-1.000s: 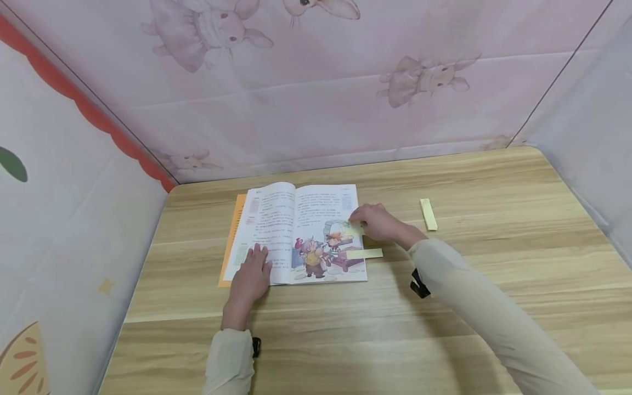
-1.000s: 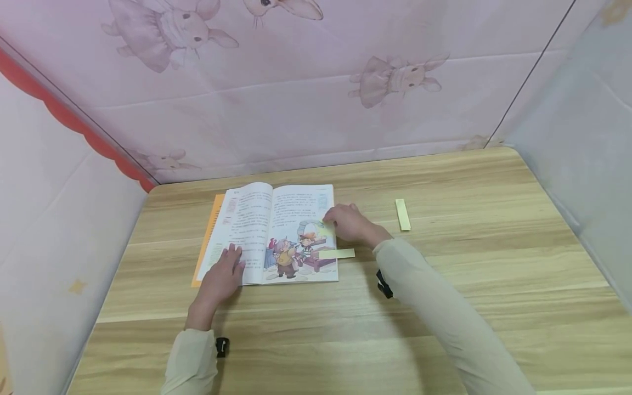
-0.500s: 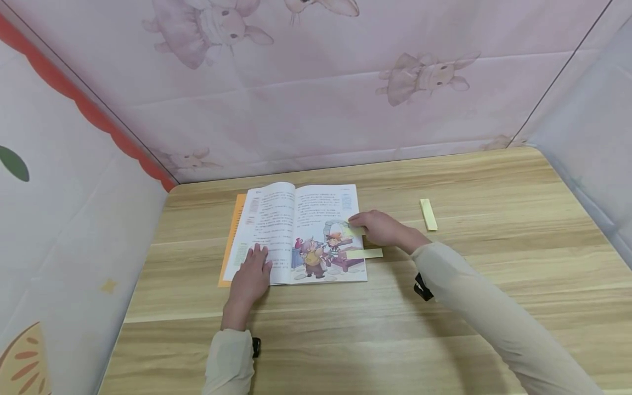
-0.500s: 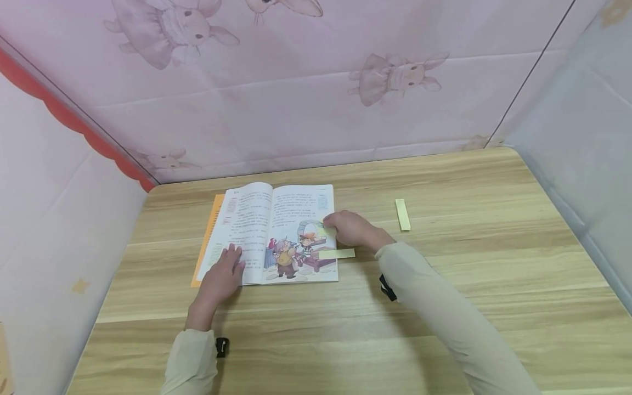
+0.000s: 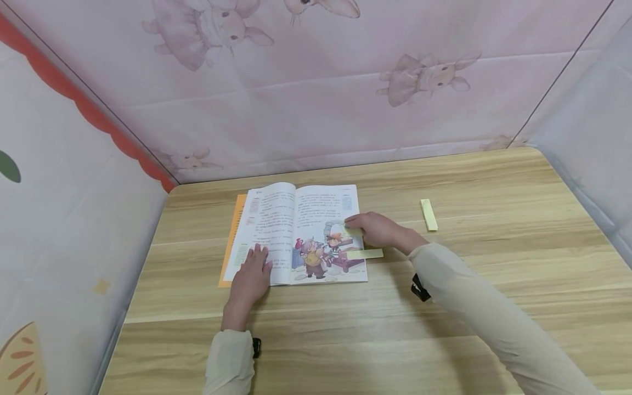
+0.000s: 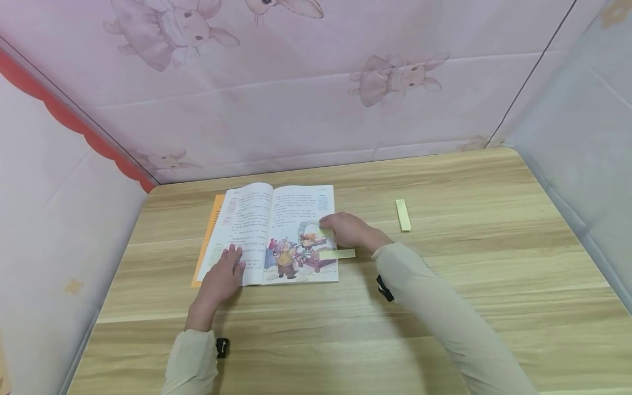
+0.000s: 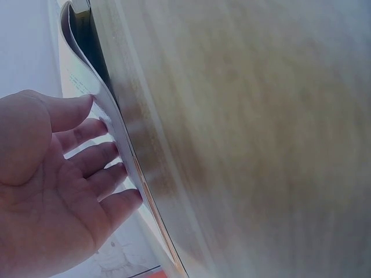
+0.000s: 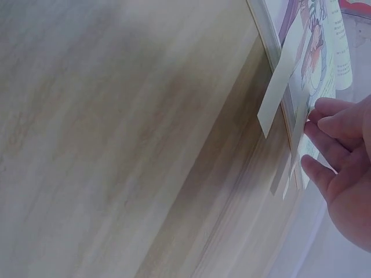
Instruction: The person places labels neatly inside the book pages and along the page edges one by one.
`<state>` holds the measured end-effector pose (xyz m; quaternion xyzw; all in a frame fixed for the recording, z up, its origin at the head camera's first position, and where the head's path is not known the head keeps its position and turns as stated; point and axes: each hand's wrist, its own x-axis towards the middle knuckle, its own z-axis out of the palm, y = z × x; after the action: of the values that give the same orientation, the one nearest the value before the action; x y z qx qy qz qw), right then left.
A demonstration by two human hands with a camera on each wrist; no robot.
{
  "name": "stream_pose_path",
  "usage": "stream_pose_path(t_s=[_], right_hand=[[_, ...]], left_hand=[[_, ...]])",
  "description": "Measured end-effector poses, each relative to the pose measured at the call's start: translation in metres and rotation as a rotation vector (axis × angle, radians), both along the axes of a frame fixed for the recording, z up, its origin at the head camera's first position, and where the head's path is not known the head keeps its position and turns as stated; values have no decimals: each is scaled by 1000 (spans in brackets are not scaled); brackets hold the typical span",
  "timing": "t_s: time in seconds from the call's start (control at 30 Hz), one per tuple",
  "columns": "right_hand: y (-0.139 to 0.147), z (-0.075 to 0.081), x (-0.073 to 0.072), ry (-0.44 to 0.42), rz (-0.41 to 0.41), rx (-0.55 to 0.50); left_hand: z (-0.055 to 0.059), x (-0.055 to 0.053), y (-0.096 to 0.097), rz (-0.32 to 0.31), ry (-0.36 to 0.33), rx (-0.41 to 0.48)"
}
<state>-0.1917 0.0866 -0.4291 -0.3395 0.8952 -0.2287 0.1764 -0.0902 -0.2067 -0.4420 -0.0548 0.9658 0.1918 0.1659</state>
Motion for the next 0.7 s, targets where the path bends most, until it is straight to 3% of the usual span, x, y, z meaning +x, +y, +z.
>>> stream_pose_path(t_s=[0.2,0.7], right_hand=[[-1,3,2,-45,4,0],[9,6,5,-41,9,-18]], left_hand=[[1,-1,0,-1,-6,7],[3,0,0,-1,-3,-4]])
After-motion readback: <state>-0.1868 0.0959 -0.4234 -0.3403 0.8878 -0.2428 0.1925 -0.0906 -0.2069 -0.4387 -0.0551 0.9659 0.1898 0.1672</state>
